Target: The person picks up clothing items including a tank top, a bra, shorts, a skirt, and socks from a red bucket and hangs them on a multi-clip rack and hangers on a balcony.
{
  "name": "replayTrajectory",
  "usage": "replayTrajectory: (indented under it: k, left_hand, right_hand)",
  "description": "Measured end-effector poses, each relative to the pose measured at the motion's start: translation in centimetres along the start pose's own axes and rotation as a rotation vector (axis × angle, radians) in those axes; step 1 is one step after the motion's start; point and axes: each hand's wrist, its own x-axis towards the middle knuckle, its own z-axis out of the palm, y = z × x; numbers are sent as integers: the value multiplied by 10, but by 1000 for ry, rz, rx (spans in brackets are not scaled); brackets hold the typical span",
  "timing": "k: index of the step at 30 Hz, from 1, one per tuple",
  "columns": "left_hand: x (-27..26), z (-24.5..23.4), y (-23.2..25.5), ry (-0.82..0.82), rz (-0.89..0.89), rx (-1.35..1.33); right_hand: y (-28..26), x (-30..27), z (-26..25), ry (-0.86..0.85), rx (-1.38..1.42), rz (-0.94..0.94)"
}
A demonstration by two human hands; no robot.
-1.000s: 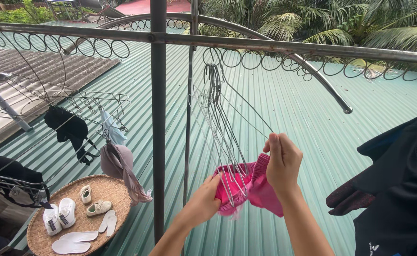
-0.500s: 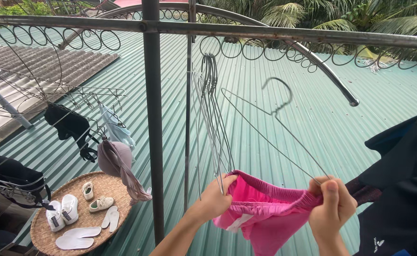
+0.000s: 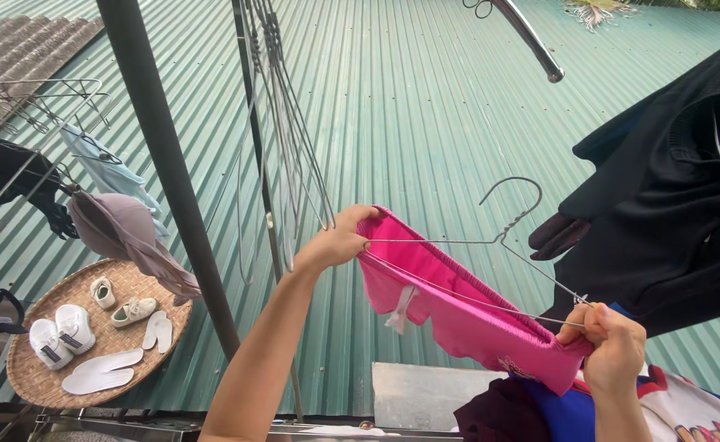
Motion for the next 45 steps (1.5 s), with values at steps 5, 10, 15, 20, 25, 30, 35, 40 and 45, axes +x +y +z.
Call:
replayTrajectory:
  k: [5,10,15,20,25,30,35,40,45]
  left_hand:
    - [-1,-17,40,-173,-237,-167]
    - [-2,2,59,-180,-154,-75]
    - [-11,1,73,-244,-210,-513]
    - [-34,7,104,-178,143,-181]
    - [-37,5,112,4,345,261]
    - [-40,-7,100,18,454,289]
    - [-46,-14,82,-35,341,279]
    - [-53,-31,67,-67,294,318]
    - [-51,-14,76,-252,327,280]
  right_hand:
    - [-3,8,-2,6,-95,70]
    - [1,16,19,-161,8,91]
    - [-1,22,25,-142,-52,52]
    - [2,17,29,-186,-161,134]
    - [-29,11,40,-617,1,242]
    - [-66,16,54,-963,29,415]
    - [-68,23,57,-1115,-614,335]
    - [-76,27,25,-752,-472,-167]
    - [-95,38,37,-775,-556,-326]
